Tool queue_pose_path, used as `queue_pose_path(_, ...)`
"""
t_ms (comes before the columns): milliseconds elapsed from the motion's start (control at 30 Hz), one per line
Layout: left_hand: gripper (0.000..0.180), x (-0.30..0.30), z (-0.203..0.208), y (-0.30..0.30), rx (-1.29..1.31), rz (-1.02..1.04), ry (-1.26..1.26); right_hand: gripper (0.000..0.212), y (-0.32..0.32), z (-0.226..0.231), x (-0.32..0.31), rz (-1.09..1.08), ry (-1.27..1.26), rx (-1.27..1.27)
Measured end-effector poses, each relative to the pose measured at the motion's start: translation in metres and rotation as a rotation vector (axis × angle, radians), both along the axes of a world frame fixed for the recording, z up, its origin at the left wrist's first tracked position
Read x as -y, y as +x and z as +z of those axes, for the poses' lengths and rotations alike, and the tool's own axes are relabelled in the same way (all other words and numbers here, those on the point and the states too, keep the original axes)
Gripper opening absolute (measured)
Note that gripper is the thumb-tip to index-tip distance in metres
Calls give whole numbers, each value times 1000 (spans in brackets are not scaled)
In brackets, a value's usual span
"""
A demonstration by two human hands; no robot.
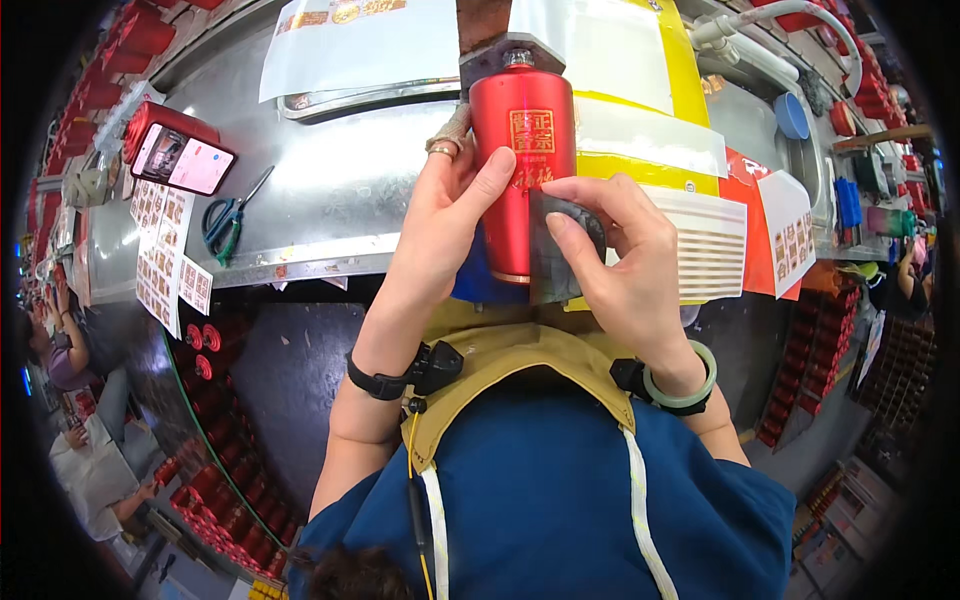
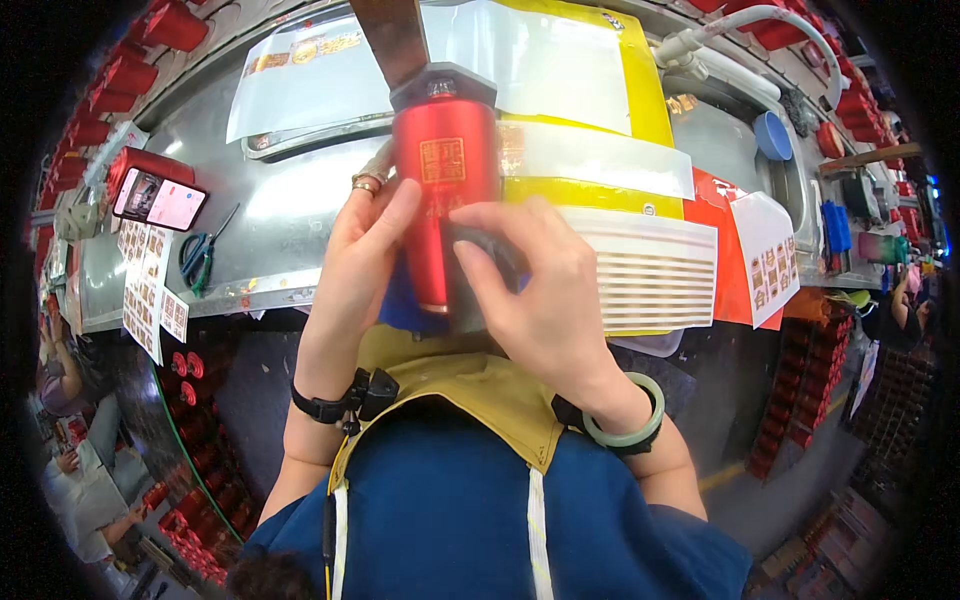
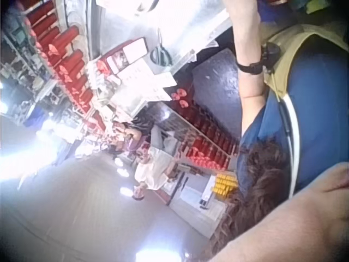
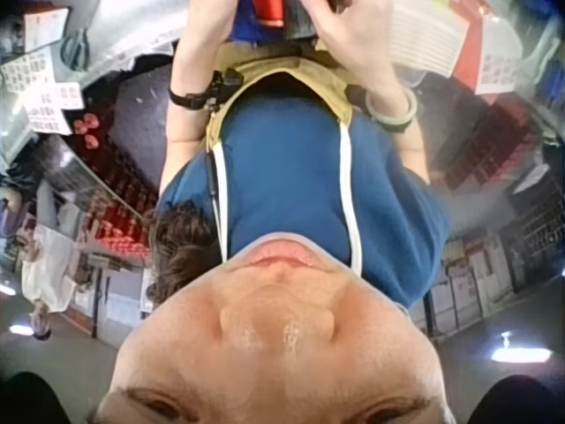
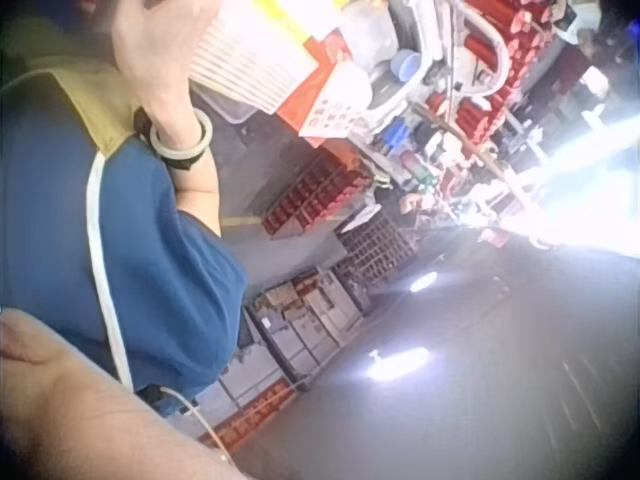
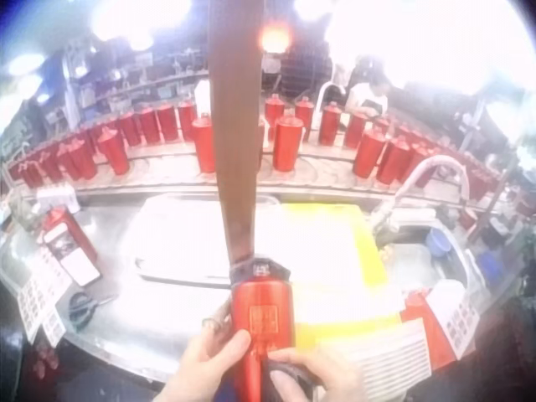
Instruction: Applying labels and cleaning the exterior of red cylindrical containers in a production setting.
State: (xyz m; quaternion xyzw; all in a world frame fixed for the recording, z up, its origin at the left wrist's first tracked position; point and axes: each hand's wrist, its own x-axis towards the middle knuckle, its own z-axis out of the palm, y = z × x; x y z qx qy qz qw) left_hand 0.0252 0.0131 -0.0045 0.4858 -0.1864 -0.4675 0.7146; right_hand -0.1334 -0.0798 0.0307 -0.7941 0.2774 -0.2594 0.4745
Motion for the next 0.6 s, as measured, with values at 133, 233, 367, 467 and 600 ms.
queue_pose_path(133, 69, -1, 1, -1, -11, 0, -8, 23, 2, 5, -2, -6, -42, -37)
queue_pose_path(233, 68, -1, 1, -1, -7, -10, -7, 23, 2, 8, -2, -7, -47, -58)
queue_pose_path(367, 68, -1, 0, -2, -15, 1, -11, 24, 0, 7, 1, 40, -104, -88)
queue_pose_path(467, 67, 0, -1, -1, -20, -2, -10, 24, 1, 9, 1, 35, -88, -113)
queue_pose_path(600, 66, -1, 1, -1, -8, -4, -8, 25, 1, 7, 1, 33, -98, -92)
